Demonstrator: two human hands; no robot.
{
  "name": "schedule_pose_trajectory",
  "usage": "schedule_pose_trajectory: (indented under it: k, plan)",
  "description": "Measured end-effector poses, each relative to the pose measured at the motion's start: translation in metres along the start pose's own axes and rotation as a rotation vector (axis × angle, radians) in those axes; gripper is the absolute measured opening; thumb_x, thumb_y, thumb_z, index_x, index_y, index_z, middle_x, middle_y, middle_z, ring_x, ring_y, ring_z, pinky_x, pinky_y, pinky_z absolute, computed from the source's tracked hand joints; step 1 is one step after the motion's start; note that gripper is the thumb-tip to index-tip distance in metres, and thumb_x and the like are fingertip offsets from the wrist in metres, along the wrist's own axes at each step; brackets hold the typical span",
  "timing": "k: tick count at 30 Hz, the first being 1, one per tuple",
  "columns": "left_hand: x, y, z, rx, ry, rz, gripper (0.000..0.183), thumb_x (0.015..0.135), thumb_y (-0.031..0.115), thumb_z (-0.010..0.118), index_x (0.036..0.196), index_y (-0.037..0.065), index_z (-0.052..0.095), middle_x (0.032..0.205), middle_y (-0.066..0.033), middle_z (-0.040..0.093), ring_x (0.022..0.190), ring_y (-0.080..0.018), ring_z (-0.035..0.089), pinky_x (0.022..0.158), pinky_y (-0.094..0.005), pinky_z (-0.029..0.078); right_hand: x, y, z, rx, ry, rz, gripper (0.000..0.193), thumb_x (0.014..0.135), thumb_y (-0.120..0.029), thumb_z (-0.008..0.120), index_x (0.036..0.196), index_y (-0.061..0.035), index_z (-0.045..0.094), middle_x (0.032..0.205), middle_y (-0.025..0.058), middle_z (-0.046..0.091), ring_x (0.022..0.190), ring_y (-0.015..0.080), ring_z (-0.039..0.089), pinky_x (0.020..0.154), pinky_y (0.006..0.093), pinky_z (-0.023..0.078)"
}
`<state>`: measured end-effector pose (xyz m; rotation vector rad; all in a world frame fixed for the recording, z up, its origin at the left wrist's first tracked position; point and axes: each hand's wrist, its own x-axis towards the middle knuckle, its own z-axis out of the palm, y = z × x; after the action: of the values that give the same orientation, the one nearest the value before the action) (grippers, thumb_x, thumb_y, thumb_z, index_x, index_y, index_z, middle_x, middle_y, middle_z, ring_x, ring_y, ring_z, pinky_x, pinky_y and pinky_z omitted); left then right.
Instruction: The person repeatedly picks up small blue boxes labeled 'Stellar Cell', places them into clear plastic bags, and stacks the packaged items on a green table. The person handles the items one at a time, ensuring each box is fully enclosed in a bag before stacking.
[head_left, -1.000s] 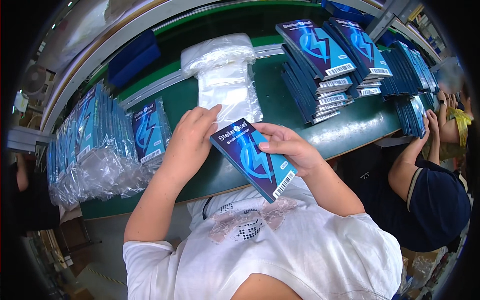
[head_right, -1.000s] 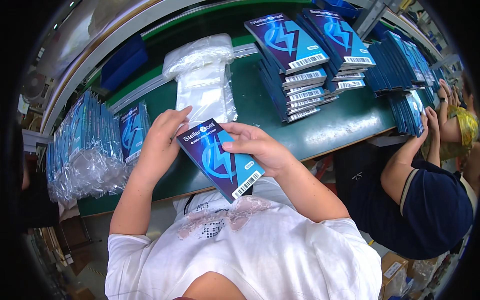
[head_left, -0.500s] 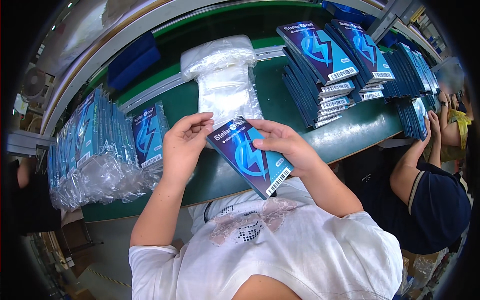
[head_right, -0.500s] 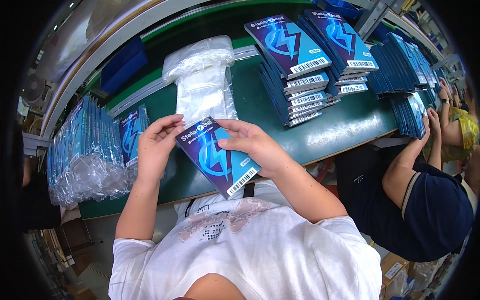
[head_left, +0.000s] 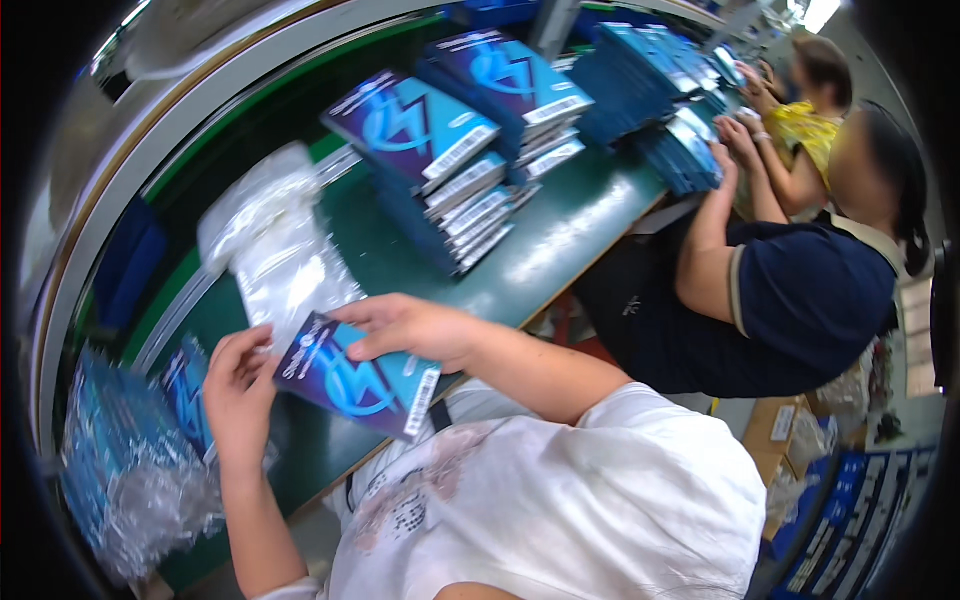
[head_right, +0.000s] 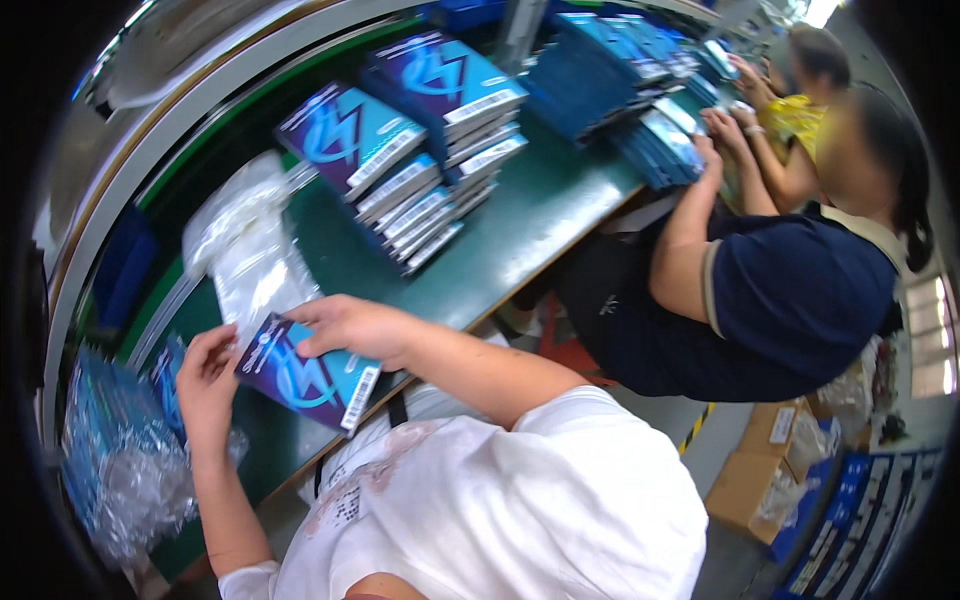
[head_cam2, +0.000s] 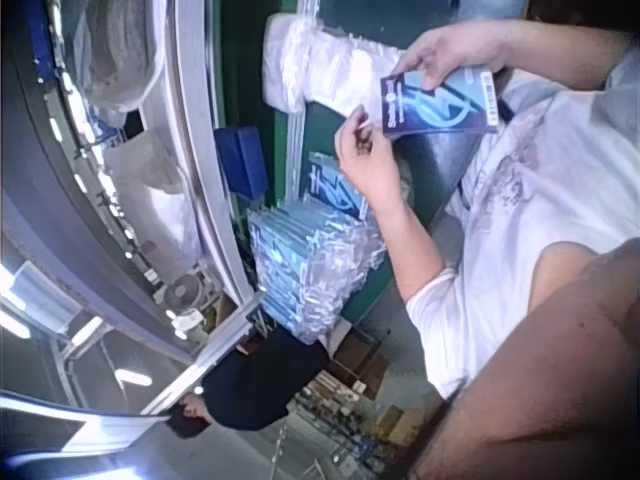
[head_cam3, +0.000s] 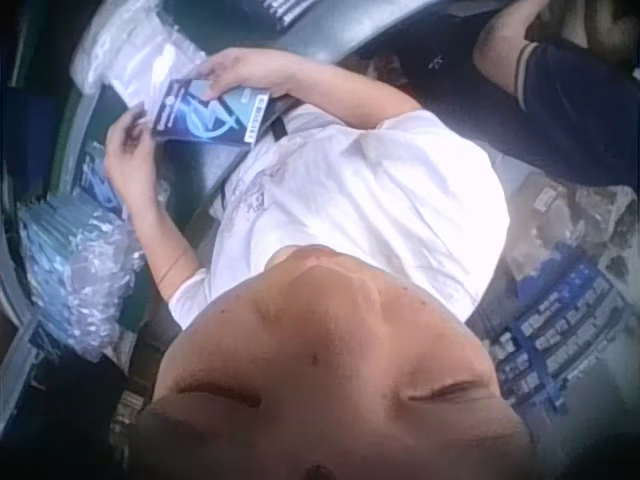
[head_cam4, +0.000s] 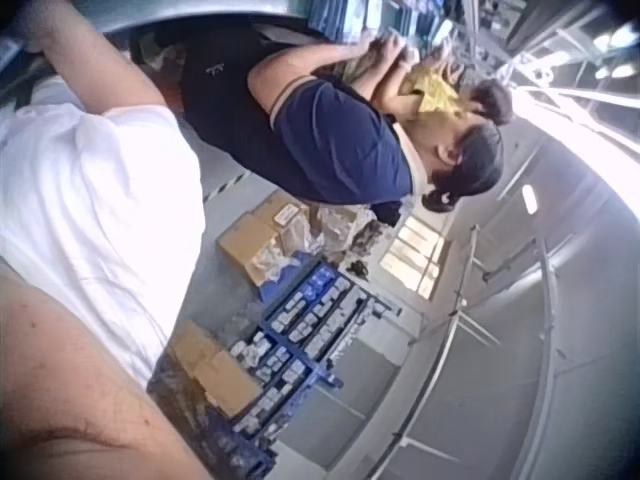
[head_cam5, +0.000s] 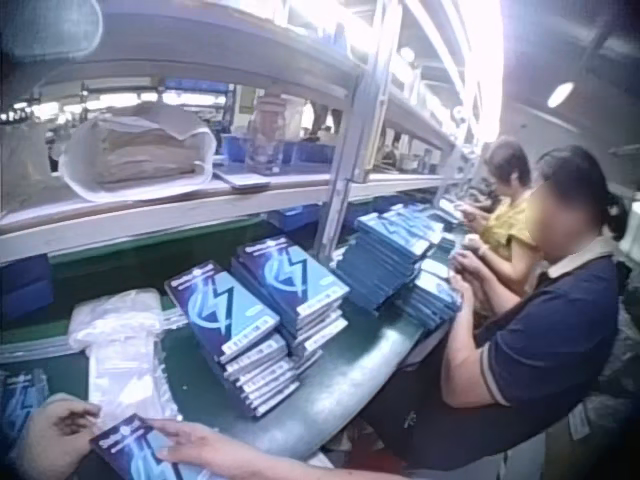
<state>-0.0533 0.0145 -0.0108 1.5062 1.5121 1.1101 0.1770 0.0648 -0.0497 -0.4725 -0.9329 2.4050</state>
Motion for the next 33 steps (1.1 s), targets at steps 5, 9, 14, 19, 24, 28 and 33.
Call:
schedule_pose_trajectory:
  k: [5,9,14,19,24,28,33]
  plan:
    - [-0.008,0.024,0.019,0.356,0.051,0.228,0.03,0.079,-0.009,0.055,0.107,0.0,0.061,0.099,-0.0098,0.055,0.081,-0.0166,0.056,0.071,-0.026,0.045,-0.001,0.014,0.007,-0.149,0.286,-0.193,0.046,0.085,0.0,0.059,0.128,0.0087,0.043,0.109,0.0124,0.061,0.097,0.0151,0.059,0.087,0.0278,0.047]
    - [-0.015,0.027,0.019,0.417,0.072,0.279,0.031,0.079,-0.009,0.055,0.108,0.001,0.06,0.099,-0.0077,0.055,0.08,-0.0146,0.054,0.072,-0.0259,0.045,-0.006,0.01,0.029,-0.218,0.398,-0.241,0.039,0.085,-0.001,0.06,0.121,0.0079,0.047,0.102,0.0112,0.062,0.093,0.0145,0.059,0.085,0.0269,0.047]
    - [-0.028,0.042,0.02,0.355,0.071,0.265,0.036,0.077,-0.009,0.056,0.112,0.002,0.059,0.106,-0.0082,0.055,0.077,-0.0125,0.054,0.072,-0.0252,0.045,-0.002,0.019,0.034,-0.326,0.467,-0.36,0.037,0.087,-0.003,0.06,0.12,0.0073,0.047,0.1,0.0104,0.061,0.095,0.0131,0.058,0.083,0.0264,0.047]
    - [-0.03,0.025,0.019,0.009,0.064,0.144,0.041,0.08,-0.008,0.057,0.12,-0.001,0.052,0.11,-0.0091,0.054,0.075,-0.0092,0.055,0.071,-0.0222,0.046,-0.004,0.011,0.041,-0.268,0.399,-0.379,0.025,0.086,-0.006,0.064,0.105,0.0031,0.051,0.087,0.0049,0.062,0.08,0.0084,0.059,0.07,0.0217,0.049]
    - [-0.027,0.018,0.027,-0.761,0.096,-0.178,0.03,0.092,0.011,0.056,0.118,-0.001,0.05,0.112,-0.0096,0.057,0.096,-0.0116,0.057,0.085,-0.0249,0.044,0.0,0.015,0.051,-0.355,0.393,-0.432,0.019,0.083,-0.013,0.071,0.077,-0.0041,0.055,0.067,-0.0029,0.057,0.06,0.0016,0.049,0.048,0.0184,0.035]
    - [-0.026,0.011,0.02,-0.825,0.157,-0.155,0.031,0.09,0.007,0.054,0.12,-0.003,0.049,0.114,-0.0112,0.058,0.103,-0.0168,0.056,0.089,-0.0299,0.044,-0.003,-0.004,0.056,-0.856,0.356,-0.265,0.031,0.077,-0.022,0.077,0.084,0.0013,0.058,0.064,0.0027,0.056,0.057,0.004,0.047,0.049,0.0242,0.037]
    - [-0.035,0.015,0.012,-0.901,0.175,-0.211,0.036,0.092,0.015,0.051,0.123,-0.004,0.047,0.119,-0.0122,0.057,0.108,-0.0215,0.057,0.094,-0.0359,0.045,-0.013,-0.029,0.07,-1.234,0.199,-0.495,0.062,0.071,-0.014,0.075,0.126,0.0008,0.051,0.078,0.0138,0.062,0.066,0.0276,0.062,0.06,0.0343,0.049]
